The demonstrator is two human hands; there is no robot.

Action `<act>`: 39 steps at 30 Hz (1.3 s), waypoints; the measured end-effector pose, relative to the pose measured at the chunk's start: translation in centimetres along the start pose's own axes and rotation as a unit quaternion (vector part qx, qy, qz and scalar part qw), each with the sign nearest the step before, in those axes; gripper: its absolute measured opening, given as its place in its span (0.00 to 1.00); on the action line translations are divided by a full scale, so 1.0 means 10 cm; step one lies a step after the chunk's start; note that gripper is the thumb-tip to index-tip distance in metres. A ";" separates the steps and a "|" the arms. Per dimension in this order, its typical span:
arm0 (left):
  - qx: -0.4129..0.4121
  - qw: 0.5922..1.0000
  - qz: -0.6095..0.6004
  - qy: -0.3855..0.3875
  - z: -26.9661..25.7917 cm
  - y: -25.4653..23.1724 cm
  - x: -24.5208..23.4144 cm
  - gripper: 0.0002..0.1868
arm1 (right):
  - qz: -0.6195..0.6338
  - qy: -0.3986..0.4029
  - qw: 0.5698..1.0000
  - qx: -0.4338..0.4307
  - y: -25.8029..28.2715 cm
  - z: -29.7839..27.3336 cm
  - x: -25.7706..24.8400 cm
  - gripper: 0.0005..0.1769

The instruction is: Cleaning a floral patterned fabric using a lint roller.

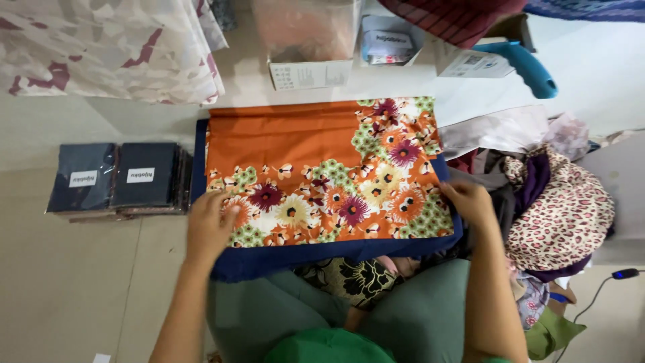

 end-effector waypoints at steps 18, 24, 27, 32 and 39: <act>-0.047 0.984 0.132 0.109 -0.08 0.10 0.49 0.32 | 0.338 -0.067 0.938 0.037 0.81 1.28 0.20 0.13; -0.058 0.985 0.132 0.100 -0.07 0.02 0.46 0.31 | 0.227 -0.295 0.926 -0.057 0.83 1.10 0.01 0.10; -0.066 0.984 0.127 0.104 -0.06 0.04 0.48 0.32 | 0.113 -0.380 0.882 -0.254 1.23 0.39 0.34 0.06; -0.048 0.982 0.141 0.112 -0.08 0.11 0.51 0.32 | -0.201 -0.104 0.872 -0.435 1.67 -0.84 1.19 0.31; -0.055 0.983 0.143 0.099 -0.05 -0.04 0.43 0.32 | -0.258 -0.318 0.854 -0.321 0.56 -0.46 0.76 0.32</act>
Point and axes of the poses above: each hand's wrist, its own z-axis towards the middle knuckle, its own x-axis out of the palm, y = z × x, the point moved 2 cm from there along z, towards the middle knuckle, and after that the axes turned 4 degrees about -z, right-handed, at the moved point
